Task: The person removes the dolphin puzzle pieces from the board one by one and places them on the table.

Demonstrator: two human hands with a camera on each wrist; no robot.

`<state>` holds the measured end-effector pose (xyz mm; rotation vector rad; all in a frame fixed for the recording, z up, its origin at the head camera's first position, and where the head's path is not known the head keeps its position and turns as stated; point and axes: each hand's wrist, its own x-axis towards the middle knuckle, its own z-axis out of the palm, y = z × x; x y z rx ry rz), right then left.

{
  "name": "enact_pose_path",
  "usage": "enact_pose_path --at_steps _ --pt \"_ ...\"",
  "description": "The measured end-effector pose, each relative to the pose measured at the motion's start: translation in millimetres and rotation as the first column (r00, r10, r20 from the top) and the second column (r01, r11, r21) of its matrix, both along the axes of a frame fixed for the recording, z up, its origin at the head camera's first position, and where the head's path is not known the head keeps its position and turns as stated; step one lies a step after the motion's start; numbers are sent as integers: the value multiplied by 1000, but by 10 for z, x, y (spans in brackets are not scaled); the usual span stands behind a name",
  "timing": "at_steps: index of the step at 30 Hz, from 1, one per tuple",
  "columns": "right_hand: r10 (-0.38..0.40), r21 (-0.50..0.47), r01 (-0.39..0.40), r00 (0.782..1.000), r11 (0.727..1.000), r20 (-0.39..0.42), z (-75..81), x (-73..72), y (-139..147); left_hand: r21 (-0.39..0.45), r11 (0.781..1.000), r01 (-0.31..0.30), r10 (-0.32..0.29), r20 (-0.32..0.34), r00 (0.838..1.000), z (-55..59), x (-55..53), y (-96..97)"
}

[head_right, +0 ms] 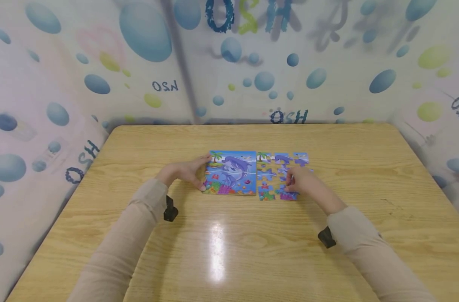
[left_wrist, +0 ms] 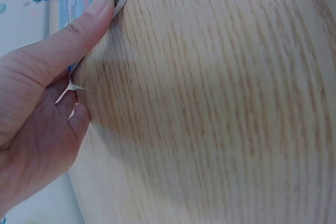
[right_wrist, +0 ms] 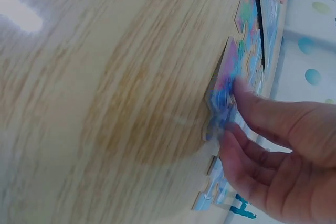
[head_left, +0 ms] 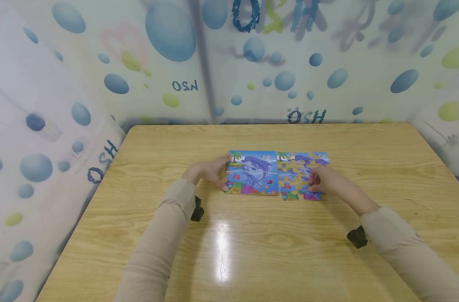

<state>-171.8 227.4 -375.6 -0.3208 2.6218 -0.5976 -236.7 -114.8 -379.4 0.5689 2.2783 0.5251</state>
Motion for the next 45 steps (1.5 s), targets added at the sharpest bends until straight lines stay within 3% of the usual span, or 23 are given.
enact_pose_path --at_steps 9,18,31,39,45 --pt "-21 13 22 999 1000 -29 -2 -24 -18 5 1000 0 0 8 1000 -12 -11 -12" --pt "-24 -61 15 989 998 -145 77 -86 -254 10 1000 3 -4 9 1000 -29 -22 -10" --pt "79 -86 -86 993 993 -82 77 -226 -717 17 1000 -12 12 34 999 -10 -20 -6" --pt "132 -29 -132 991 991 -26 27 -276 -893 28 999 -21 21 30 999 -15 -11 -10" --pt "156 39 -155 987 987 -35 -1 -291 -977 36 999 -26 25 28 999 -27 -12 -16"
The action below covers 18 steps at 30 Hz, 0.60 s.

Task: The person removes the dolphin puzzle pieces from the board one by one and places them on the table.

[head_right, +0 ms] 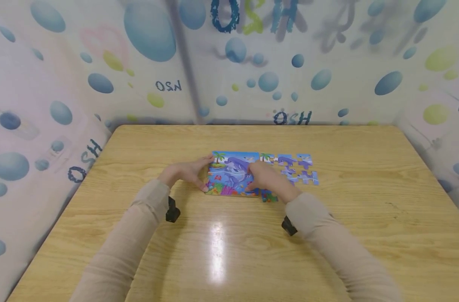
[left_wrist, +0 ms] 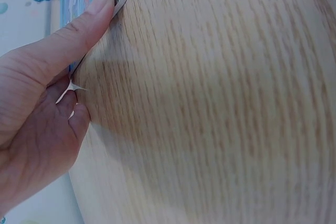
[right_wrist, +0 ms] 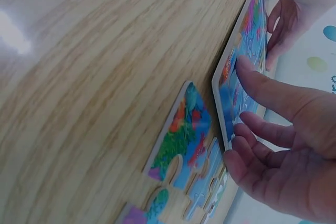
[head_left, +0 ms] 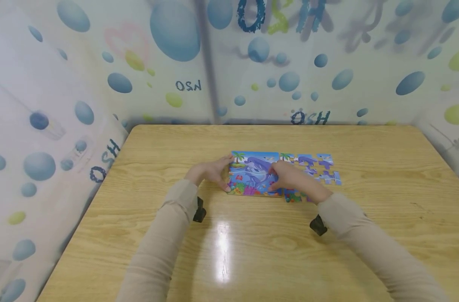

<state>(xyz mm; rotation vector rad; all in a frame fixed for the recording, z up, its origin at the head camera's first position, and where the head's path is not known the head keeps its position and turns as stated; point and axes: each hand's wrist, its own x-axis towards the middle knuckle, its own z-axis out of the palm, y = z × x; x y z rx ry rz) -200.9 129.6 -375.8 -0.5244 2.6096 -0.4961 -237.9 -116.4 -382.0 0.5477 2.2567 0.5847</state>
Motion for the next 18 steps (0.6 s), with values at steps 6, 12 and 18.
enact_pose_path --at_steps 6,12,18 --pt "-37 24 36 999 999 31 8 -14 -36 -13 1000 5 -5 -11 1000 6 -2 12" --pt "-93 -61 97 993 993 71 8 -5 -46 -23 1000 16 -17 -20 1000 9 2 14" --pt "-112 -203 133 987 970 111 21 15 -10 -31 999 23 -24 -23 999 15 -1 7"
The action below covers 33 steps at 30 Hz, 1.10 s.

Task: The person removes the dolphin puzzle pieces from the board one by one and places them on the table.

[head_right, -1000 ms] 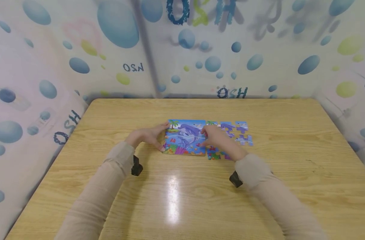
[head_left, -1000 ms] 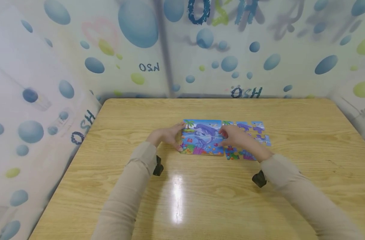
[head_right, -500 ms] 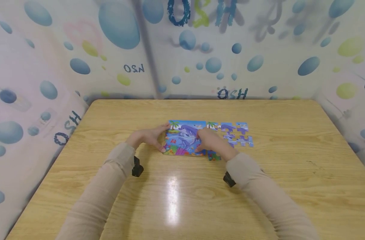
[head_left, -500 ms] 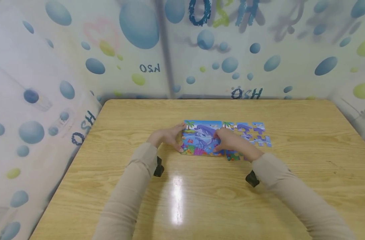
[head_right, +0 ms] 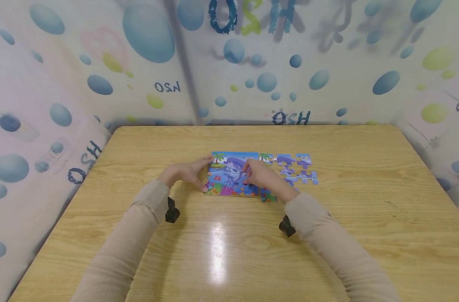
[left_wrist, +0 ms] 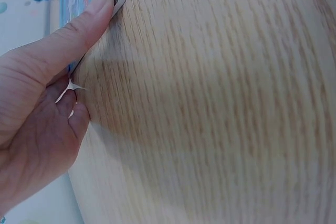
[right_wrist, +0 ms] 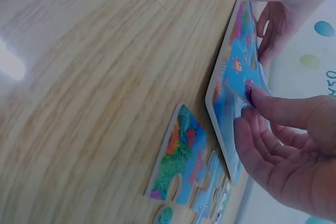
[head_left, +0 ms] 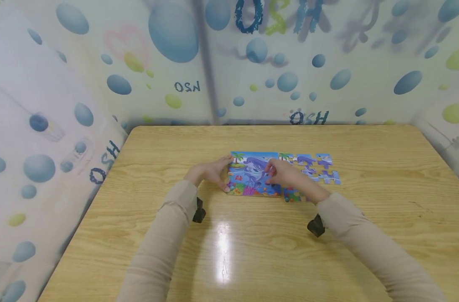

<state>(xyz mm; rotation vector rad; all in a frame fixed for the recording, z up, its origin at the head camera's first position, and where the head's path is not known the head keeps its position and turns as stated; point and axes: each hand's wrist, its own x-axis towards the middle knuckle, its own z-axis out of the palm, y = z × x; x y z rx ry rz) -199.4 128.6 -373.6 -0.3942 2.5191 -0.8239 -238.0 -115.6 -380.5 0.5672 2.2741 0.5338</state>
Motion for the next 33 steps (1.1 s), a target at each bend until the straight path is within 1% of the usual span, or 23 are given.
enact_pose_path --at_steps 3,6,10,17,19,27,33 --pt "5 -56 -3 999 998 34 7 -13 67 -3 1000 2 -2 0 1000 -5 -5 3" --pt "18 -118 -8 996 993 85 1 -30 150 -3 1000 0 0 1 1000 -4 -5 5" --pt "9 -184 18 989 983 149 24 -27 257 7 1000 -6 6 1 1000 -1 1 8" --pt "-26 -231 72 980 970 199 79 -9 452 11 1000 -14 14 3 1000 -3 14 8" --pt "-35 -244 86 978 966 205 78 -1 521 13 1000 -12 12 2 1000 -1 16 8" --pt "-77 -246 112 986 963 146 88 67 774 11 1000 -5 5 6 1000 11 18 6" --pt "-97 -245 140 979 959 178 90 92 960 11 1000 -2 2 9 1000 20 20 8"
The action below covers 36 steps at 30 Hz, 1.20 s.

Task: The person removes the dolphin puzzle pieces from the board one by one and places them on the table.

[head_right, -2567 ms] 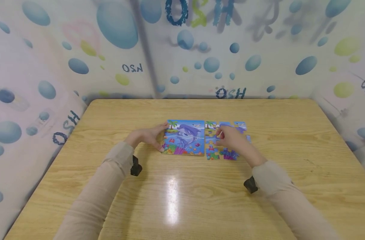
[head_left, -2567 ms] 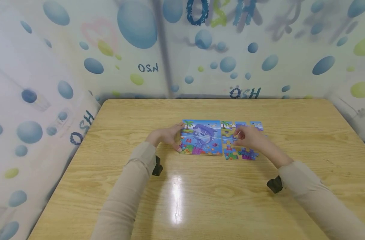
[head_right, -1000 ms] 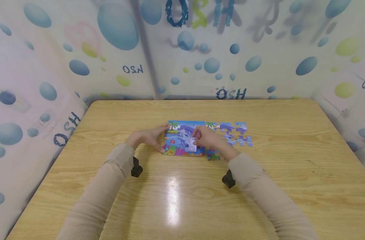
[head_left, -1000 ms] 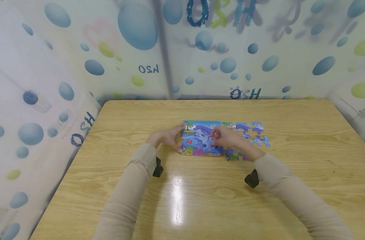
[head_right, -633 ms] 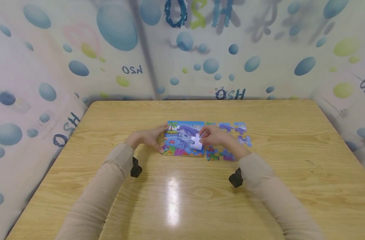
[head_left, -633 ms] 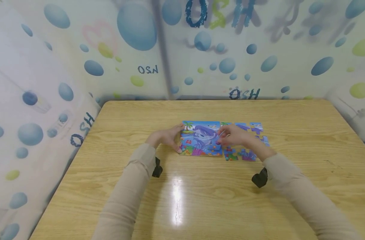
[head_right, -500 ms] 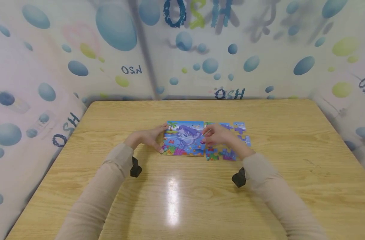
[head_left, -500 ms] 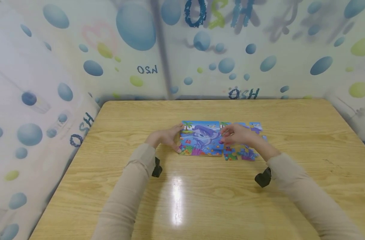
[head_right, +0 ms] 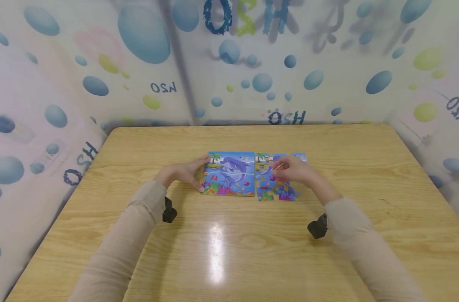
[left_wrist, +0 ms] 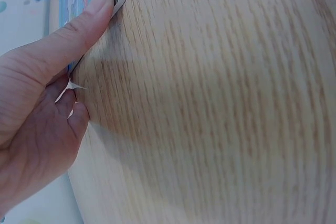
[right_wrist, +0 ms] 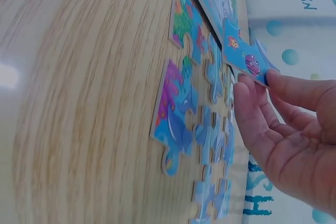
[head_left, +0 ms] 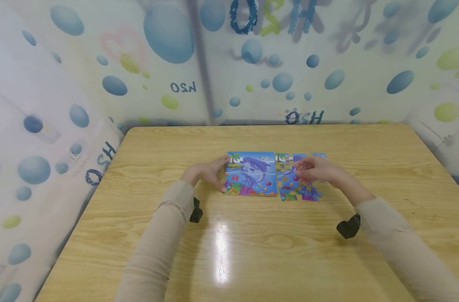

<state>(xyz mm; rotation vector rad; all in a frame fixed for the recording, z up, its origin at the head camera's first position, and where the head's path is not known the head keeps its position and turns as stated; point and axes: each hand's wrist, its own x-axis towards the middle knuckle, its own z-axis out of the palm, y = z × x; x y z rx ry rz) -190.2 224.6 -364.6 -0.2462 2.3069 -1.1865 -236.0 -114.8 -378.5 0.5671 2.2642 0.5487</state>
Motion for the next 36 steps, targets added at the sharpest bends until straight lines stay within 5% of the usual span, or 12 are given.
enact_pose_path --at_steps 22,36 --pt "-28 75 22 997 997 78 -76 201 817 28 999 -17 17 1 1000 -75 -17 31" --pt "-34 170 25 998 985 51 -165 230 895 8 1000 3 -2 -5 1000 -27 -47 2"
